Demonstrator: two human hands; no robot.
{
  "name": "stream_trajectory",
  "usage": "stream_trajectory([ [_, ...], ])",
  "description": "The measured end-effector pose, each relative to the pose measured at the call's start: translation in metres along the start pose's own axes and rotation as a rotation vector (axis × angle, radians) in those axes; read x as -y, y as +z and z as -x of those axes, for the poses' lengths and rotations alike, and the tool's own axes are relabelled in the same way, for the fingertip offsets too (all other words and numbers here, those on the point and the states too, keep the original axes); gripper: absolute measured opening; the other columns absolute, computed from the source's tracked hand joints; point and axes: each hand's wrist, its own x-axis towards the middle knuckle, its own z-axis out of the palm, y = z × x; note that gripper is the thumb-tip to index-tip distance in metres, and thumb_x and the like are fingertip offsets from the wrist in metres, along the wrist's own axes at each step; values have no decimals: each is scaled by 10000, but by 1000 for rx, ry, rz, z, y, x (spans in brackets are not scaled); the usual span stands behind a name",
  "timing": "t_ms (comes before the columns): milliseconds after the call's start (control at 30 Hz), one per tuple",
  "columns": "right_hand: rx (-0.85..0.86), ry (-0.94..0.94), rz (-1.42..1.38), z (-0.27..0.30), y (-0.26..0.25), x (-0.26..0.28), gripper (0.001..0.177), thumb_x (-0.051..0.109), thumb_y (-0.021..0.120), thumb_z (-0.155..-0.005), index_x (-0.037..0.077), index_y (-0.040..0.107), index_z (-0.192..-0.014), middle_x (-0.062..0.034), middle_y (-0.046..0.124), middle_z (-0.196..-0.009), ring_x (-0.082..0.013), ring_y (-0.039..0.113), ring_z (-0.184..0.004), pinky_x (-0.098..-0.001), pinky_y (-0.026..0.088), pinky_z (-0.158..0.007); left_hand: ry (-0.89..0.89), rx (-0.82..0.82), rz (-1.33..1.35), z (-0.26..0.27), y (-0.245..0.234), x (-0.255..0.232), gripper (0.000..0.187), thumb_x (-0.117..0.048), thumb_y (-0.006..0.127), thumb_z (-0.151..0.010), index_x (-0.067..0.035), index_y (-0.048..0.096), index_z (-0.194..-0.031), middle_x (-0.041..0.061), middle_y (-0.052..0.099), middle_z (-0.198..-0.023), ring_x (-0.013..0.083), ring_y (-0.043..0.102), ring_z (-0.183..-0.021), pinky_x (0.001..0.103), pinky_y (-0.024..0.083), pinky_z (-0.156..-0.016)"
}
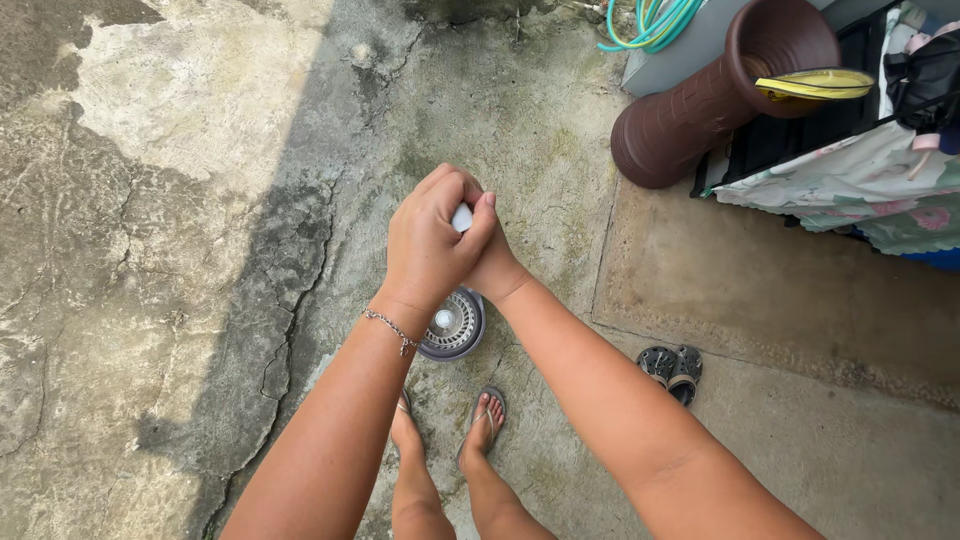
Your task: The person sweeps the floor with a broom, moves a rug, and then uses a spray mop to clean the concrete floor in a garage area.
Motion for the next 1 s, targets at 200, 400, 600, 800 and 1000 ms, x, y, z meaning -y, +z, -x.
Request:
stream_trajectory([
  [200,36,51,-174,24,22,-31,367,223,634,-1065,100,441,-1352,-54,518,-1289,-152,505,-1250,-324,403,-1178,-48,13,48,30,27,50,191,-180,723,-904,-55,594,-839,86,656,-910,304,668,-877,379,539,-769],
  [400,26,11,-5,-3,15,-8,418,210,633,-1066,88,409,-1398,-58,510,-1328,-155,510,-1289,-330,424,-1163,-109,82,101,3,16,46,220,-227,784,-859,-71,629,-850,81,706,-956,280,698,-928,365,549,-806],
  [600,-78,-151,191,-29,-17,155,470,197,631,-1066,77,378,-1444,-62,501,-1367,-158,515,-1328,-336,444,-1148,185,18,207,-48,-54,-78,301,-292,813,-895,-93,638,-1039,46,739,-1106,229,734,-1028,328,579,-900],
  [800,-94,-145,-146,-35,-12,169,469,284,603,-1096,72,402,-1462,-55,507,-1398,-157,495,-1364,-349,421,-1207,261,66,127,-67,-66,-109,236,-274,795,-927,-99,641,-960,66,718,-952,275,709,-911,351,558,-775],
  [1000,-19,-18,-602,-6,2,83,661,670,429,-1017,82,527,-1302,-34,587,-1277,-132,544,-1253,-270,399,-1135,132,-26,42,-16,-25,-45,294,-290,818,-858,-113,589,-807,82,628,-819,307,659,-796,390,537,-691],
])
